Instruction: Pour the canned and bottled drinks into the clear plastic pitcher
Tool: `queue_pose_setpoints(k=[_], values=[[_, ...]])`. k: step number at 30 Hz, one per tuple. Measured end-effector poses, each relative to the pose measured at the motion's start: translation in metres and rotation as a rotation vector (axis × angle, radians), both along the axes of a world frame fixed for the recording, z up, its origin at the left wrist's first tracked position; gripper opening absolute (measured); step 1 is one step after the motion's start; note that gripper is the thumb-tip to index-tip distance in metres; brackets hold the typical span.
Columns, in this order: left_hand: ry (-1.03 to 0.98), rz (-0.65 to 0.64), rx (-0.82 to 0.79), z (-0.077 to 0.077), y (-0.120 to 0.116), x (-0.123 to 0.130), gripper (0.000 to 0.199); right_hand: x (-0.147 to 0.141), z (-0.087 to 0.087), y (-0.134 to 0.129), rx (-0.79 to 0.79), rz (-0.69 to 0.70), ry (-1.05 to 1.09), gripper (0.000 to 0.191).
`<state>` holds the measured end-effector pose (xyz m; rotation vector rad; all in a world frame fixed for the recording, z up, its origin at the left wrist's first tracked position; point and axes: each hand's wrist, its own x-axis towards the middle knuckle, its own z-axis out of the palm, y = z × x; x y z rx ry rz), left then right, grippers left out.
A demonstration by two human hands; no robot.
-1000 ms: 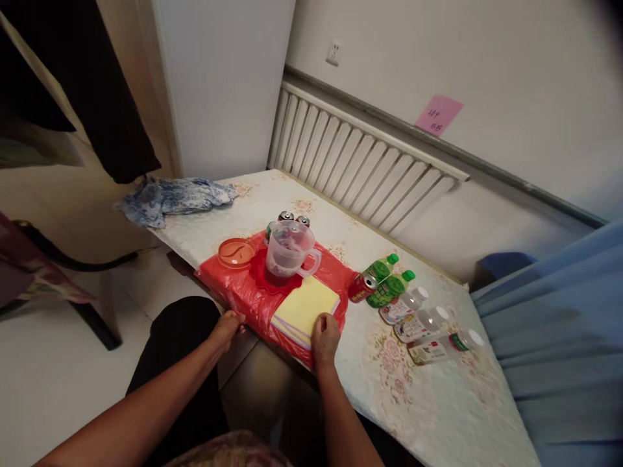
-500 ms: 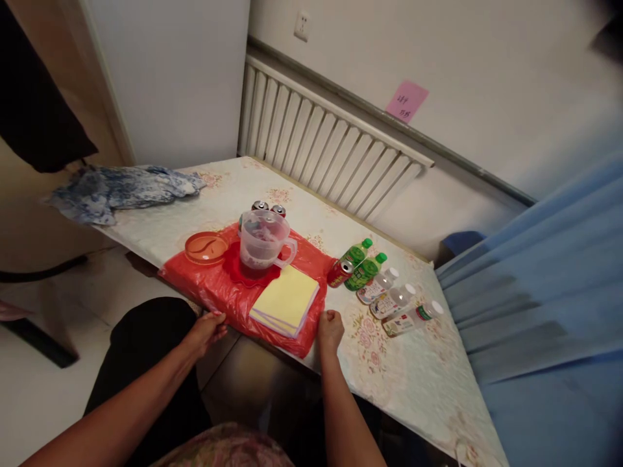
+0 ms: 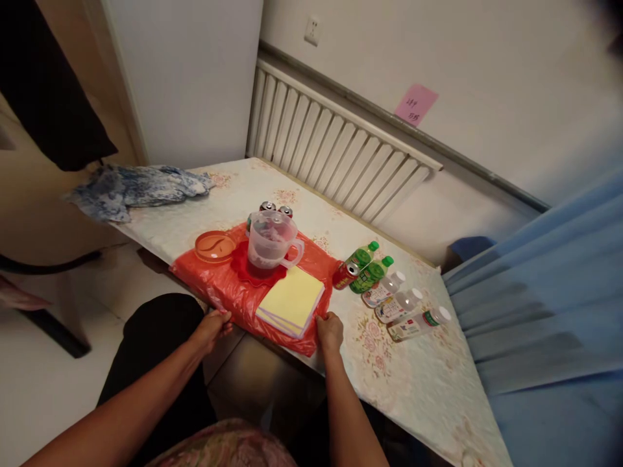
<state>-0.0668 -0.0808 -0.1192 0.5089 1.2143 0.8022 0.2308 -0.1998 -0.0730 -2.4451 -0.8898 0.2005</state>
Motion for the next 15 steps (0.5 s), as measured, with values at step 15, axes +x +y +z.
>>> queue_pose_setpoints(k=[15], values=[[0.001, -0.023, 0.026, -0.003, 0.0, -0.004, 0.017, 0.012, -0.001, -0.001, 0.05, 0.1, 0.029, 0.016]])
